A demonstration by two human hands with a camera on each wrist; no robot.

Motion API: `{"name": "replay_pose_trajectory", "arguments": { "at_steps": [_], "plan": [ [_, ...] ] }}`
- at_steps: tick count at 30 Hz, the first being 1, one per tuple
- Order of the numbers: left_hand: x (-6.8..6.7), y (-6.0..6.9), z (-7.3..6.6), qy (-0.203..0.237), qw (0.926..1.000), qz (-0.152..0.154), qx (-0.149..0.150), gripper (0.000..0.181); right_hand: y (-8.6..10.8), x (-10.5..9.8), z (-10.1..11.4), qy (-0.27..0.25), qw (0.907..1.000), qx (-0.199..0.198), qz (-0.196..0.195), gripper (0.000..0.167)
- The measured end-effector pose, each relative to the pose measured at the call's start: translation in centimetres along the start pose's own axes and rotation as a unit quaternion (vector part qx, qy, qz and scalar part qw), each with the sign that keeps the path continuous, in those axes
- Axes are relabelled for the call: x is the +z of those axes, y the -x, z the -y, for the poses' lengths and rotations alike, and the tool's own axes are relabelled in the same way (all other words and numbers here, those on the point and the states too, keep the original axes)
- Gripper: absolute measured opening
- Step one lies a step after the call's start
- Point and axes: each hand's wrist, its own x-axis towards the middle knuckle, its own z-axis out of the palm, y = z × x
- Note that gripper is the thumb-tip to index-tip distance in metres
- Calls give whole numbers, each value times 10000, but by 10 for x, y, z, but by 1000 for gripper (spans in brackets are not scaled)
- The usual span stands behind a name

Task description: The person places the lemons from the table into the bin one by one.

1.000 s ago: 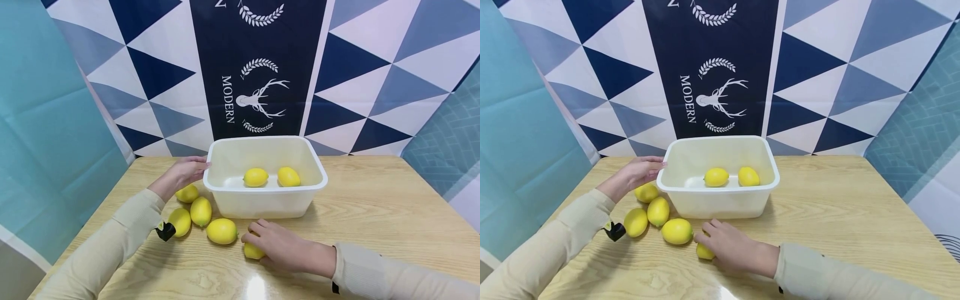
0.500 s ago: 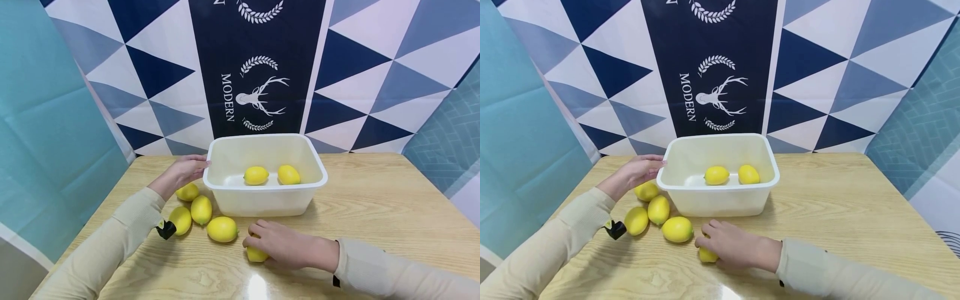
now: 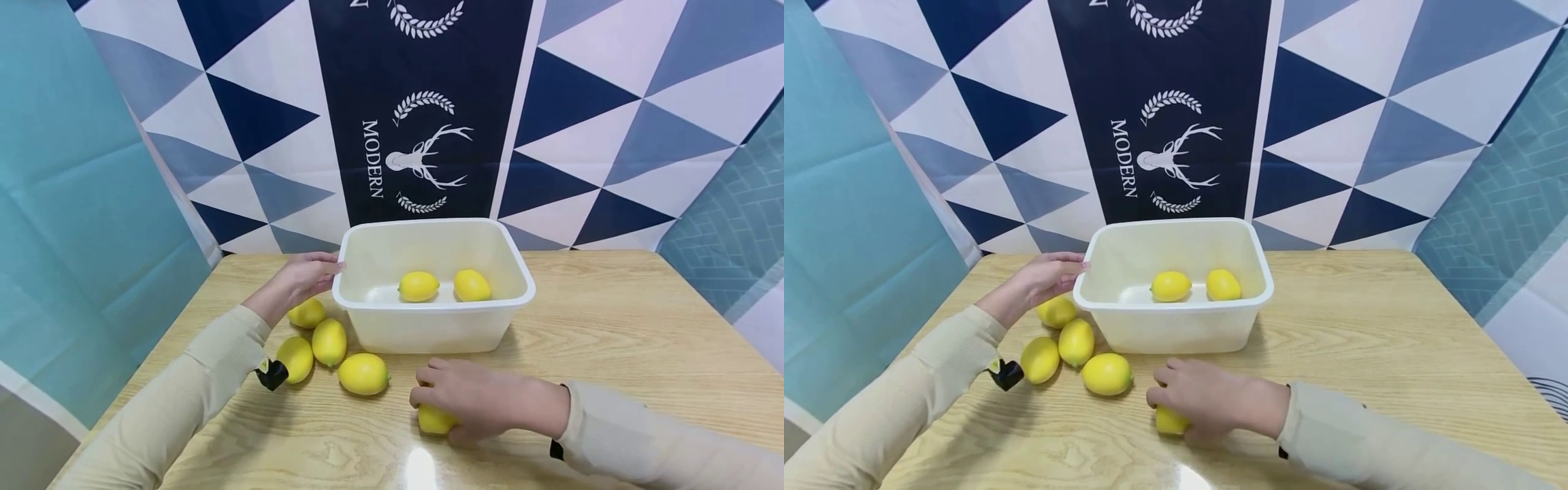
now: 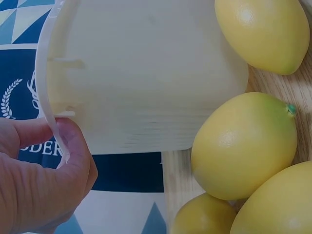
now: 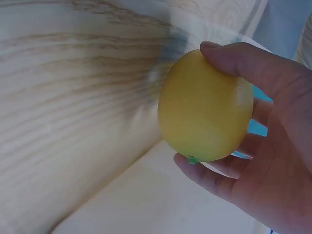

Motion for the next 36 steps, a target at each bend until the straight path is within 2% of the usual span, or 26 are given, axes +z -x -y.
{"name": "replay_pose_trajectory", "arguments": {
  "at_steps": [4,23,36],
  "plan": [
    [1,1,-1,-13,10000,-2,35,46,1,-8,0,149,9999,57,-63,49],
    [3,0,0,72,10000,-46,-46,48,7,-45,4,181,9992,293,-180,54],
    [1,1,1,51,10000,-30,-67,48,1,-56,7,162,9989,362,-244,51]
  ]
}}
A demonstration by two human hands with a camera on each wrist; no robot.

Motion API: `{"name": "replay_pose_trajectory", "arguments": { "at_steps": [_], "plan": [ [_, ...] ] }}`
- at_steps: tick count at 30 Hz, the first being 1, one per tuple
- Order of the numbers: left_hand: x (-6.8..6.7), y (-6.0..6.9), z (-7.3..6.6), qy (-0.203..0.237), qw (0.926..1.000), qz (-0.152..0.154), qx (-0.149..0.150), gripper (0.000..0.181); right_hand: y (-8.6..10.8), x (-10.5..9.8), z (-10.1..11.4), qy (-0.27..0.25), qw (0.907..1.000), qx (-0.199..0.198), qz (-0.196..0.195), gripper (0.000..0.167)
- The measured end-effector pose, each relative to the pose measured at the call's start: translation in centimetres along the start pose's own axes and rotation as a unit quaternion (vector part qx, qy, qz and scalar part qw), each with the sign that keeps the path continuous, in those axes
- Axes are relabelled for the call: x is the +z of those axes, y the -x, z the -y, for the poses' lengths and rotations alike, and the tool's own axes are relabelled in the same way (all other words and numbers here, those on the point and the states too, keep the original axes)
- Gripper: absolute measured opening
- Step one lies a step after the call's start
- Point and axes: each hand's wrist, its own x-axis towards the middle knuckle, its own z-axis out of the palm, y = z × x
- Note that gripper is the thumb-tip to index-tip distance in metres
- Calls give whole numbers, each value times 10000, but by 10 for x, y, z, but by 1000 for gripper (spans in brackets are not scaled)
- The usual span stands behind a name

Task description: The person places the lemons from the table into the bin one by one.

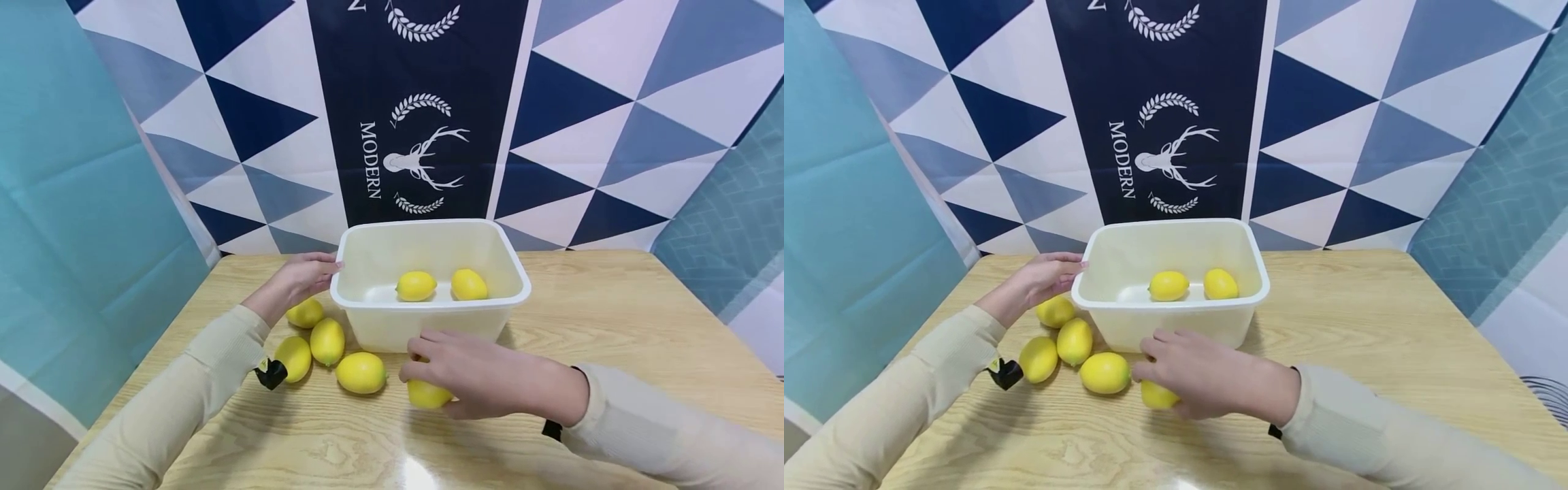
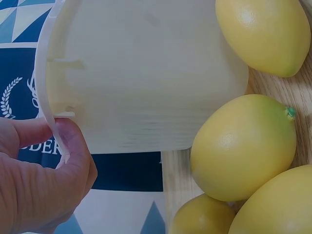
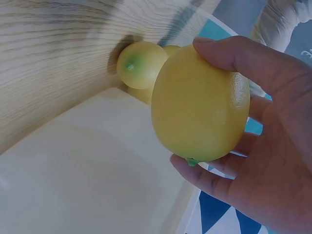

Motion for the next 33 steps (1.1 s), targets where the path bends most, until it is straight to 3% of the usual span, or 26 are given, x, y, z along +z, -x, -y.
{"name": "replay_pose_trajectory", "arguments": {
  "at_steps": [6,16,23,33],
  "plan": [
    [-1,1,-2,-2,10000,86,26,48,-6,-7,3,159,9999,-11,18,52],
    [0,4,-1,-40,10000,-19,55,48,-14,-21,6,274,9996,45,79,53],
    [-2,1,1,-78,9999,-56,37,48,-21,-32,-3,38,9999,115,121,54],
    [-2,1,0,-67,10000,7,71,50,-24,-46,-24,-263,9992,55,-309,51]
  ]
}}
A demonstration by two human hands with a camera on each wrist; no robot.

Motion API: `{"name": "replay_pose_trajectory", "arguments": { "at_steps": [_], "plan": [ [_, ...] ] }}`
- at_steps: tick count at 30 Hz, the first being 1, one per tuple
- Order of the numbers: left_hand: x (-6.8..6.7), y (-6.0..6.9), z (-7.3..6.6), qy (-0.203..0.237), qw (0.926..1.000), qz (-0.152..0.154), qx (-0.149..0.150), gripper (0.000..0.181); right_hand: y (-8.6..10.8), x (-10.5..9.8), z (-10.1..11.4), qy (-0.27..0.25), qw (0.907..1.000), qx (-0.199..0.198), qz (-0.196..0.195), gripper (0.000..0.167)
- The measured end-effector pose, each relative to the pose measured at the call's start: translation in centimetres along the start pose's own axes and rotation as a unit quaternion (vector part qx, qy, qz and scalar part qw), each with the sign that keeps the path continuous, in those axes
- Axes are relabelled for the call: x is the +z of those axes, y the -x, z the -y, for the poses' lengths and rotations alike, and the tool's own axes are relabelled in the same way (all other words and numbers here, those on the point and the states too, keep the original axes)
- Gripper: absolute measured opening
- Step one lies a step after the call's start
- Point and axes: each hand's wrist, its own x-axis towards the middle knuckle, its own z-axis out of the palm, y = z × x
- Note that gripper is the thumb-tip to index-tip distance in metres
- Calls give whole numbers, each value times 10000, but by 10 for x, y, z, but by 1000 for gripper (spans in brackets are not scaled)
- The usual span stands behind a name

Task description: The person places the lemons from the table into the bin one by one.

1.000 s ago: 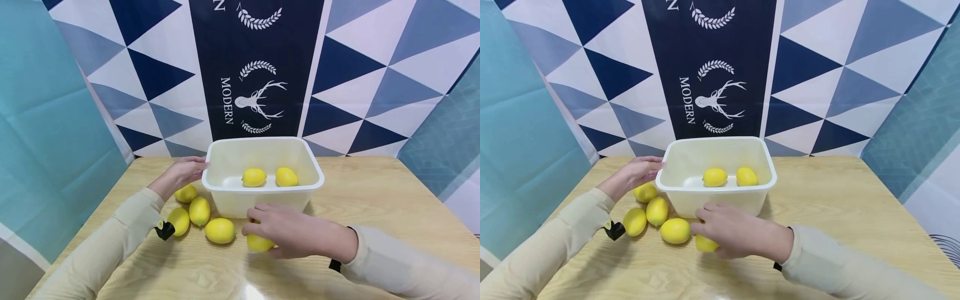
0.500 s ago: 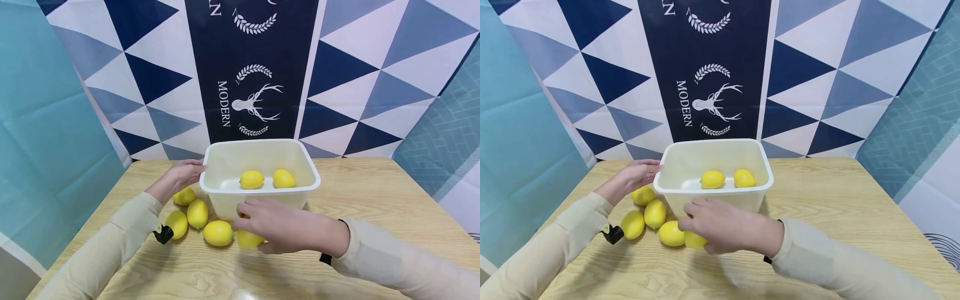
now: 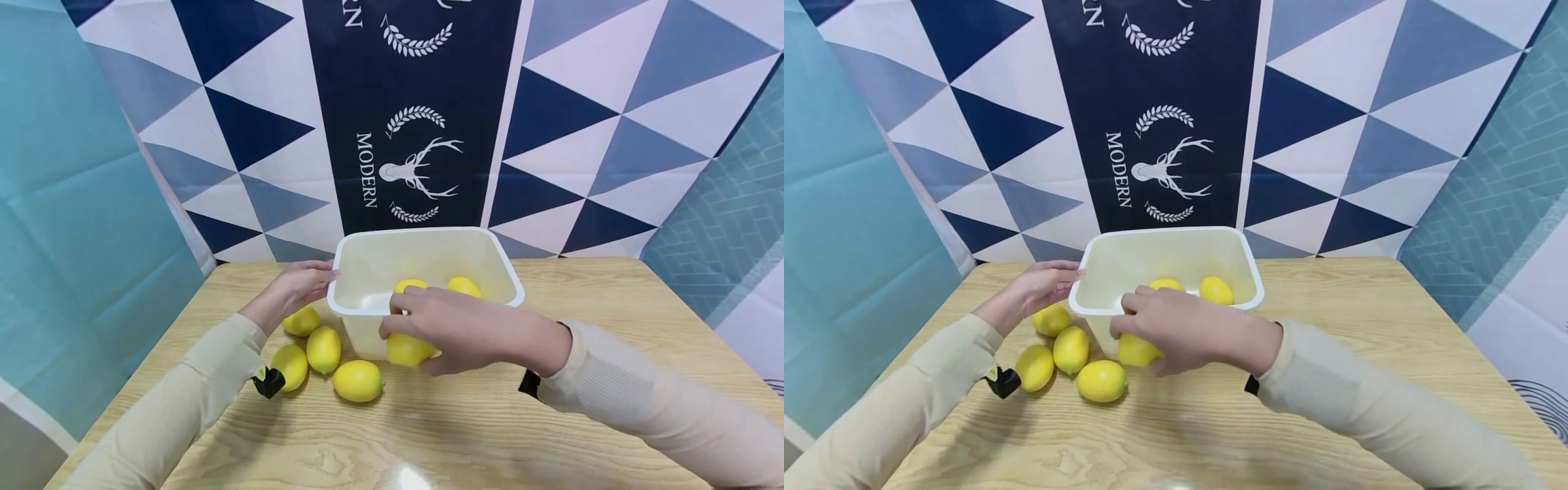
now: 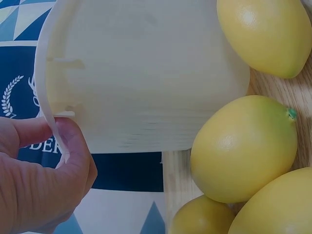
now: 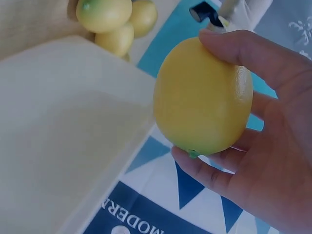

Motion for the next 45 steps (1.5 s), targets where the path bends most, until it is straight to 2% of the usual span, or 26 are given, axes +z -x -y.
{"name": "replay_pose_trajectory", "arguments": {
  "at_steps": [6,20,28,36,45],
  "plan": [
    [0,0,-2,21,10000,-30,-5,49,-1,-14,-11,-236,9996,88,-133,52],
    [-1,1,3,44,10000,24,-6,48,-13,-30,-44,-670,9958,615,89,50],
    [-1,-1,1,13,10000,10,-1,47,-18,-34,-71,-907,9898,1056,301,49],
    [-1,-1,-2,12,10000,43,-33,47,-22,-37,-90,-972,9849,1339,503,48],
    [-1,-1,-7,-18,10000,63,-39,47,-27,-38,-110,-1048,9797,1613,563,47]
  ]
}}
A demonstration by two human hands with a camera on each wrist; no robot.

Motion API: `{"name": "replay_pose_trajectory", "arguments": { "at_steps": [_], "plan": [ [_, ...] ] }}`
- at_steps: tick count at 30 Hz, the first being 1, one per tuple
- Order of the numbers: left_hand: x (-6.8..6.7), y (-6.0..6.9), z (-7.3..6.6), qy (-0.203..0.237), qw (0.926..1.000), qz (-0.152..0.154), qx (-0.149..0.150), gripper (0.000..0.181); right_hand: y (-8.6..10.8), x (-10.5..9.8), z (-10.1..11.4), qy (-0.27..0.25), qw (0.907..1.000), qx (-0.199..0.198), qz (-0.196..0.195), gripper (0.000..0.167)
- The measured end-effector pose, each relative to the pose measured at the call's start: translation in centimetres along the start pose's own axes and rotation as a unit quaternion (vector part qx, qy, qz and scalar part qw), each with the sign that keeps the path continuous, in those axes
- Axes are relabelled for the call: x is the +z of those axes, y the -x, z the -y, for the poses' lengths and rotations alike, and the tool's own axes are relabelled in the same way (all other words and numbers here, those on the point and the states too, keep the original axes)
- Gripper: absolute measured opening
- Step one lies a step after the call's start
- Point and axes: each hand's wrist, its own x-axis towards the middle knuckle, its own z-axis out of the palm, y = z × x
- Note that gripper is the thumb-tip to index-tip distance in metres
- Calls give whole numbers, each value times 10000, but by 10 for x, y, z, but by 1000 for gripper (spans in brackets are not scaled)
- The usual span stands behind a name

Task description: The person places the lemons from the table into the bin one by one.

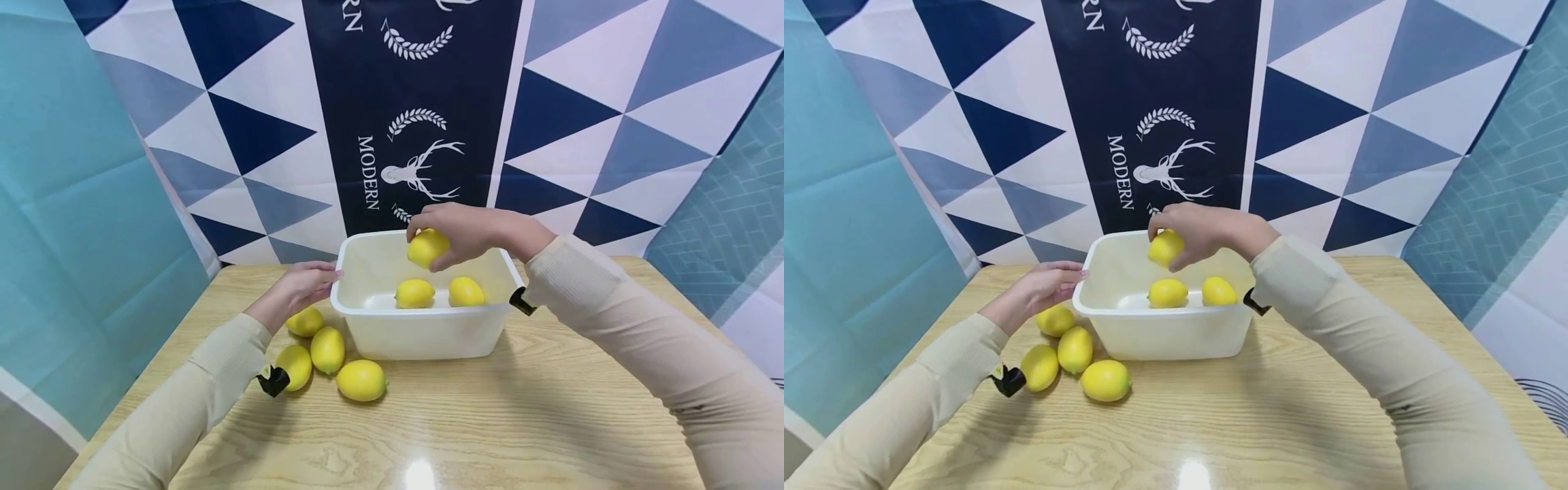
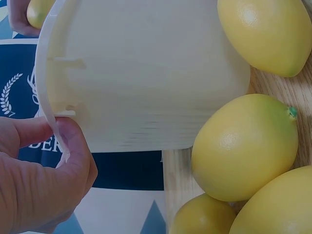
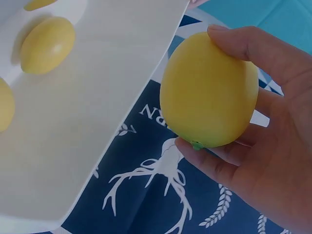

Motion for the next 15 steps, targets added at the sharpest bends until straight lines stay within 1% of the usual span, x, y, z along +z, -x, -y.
{"name": "replay_pose_trajectory", "arguments": {
  "at_steps": [10,15],
  "plan": [
    [0,-2,2,114,9999,-27,-12,47,-11,2,-17,-9,10000,57,-65,47],
    [1,-1,1,82,10000,1,12,47,-16,3,-24,-43,9998,204,-77,47]
  ]
}}
